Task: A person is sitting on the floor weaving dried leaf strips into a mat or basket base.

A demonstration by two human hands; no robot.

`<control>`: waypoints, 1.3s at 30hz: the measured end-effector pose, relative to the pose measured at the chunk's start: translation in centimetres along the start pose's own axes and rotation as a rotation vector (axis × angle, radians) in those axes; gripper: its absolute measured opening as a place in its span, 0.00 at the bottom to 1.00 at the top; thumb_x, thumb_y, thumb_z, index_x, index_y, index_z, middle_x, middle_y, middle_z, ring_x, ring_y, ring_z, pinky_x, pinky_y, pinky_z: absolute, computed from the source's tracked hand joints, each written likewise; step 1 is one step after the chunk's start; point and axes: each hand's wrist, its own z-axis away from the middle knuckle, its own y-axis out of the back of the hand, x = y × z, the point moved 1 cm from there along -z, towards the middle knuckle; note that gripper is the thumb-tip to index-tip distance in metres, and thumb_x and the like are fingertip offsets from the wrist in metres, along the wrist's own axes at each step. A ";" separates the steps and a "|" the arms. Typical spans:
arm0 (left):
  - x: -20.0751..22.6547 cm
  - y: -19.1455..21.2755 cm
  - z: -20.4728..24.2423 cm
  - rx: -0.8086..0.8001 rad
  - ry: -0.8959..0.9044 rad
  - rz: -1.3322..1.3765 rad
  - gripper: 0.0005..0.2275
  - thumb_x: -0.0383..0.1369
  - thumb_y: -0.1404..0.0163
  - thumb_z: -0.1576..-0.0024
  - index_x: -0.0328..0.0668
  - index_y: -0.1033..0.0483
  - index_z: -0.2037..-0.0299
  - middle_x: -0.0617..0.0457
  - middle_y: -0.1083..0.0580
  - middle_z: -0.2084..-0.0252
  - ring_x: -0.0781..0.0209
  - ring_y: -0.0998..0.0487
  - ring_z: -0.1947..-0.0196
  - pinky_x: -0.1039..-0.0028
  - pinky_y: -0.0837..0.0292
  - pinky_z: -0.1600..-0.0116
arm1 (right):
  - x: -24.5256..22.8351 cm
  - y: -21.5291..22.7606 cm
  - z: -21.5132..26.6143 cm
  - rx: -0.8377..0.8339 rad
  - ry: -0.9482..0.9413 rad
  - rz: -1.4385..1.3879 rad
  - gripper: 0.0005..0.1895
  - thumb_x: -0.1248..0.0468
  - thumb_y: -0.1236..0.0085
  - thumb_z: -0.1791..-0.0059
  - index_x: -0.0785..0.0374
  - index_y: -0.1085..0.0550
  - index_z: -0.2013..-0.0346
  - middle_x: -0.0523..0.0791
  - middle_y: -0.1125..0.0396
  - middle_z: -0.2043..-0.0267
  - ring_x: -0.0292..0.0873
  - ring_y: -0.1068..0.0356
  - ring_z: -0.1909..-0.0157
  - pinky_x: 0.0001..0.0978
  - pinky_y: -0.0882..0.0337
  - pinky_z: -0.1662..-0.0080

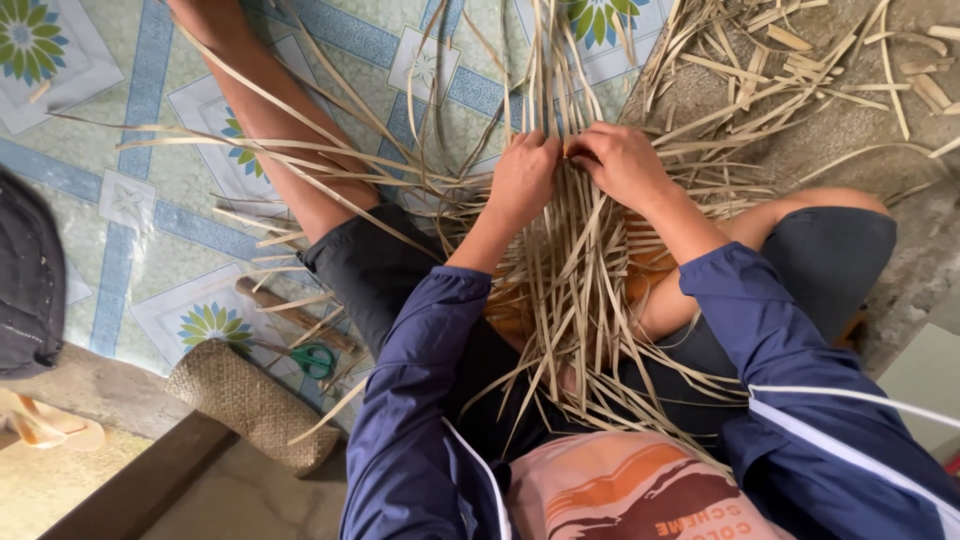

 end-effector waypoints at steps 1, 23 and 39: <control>-0.3 -0.4 0.1 -0.008 0.027 0.058 0.02 0.29 0.52 0.47 0.47 0.28 0.65 0.51 0.31 0.68 0.41 0.23 0.64 0.58 0.24 0.62 | -0.3 0.2 0.0 0.007 -0.019 0.025 0.07 0.63 0.35 0.50 0.57 0.21 0.58 0.45 0.28 0.61 0.56 0.25 0.56 0.49 0.25 0.55; 0.2 1.2 -0.6 0.079 -0.106 0.056 0.04 0.28 0.54 0.42 0.49 0.27 0.67 0.56 0.36 0.69 0.49 0.28 0.64 0.63 0.28 0.61 | -3.0 2.0 0.8 0.021 -0.025 -0.038 0.09 0.68 0.36 0.52 0.62 0.22 0.58 0.46 0.30 0.57 0.58 0.27 0.53 0.48 0.24 0.56; 0.3 2.4 -0.6 0.010 -0.058 0.199 0.09 0.20 0.59 0.45 0.44 0.36 0.57 0.47 0.32 0.67 0.39 0.23 0.63 0.58 0.22 0.61 | -2.1 0.3 0.3 0.091 -0.048 0.115 0.07 0.60 0.36 0.51 0.51 0.21 0.59 0.39 0.30 0.60 0.51 0.25 0.58 0.44 0.24 0.59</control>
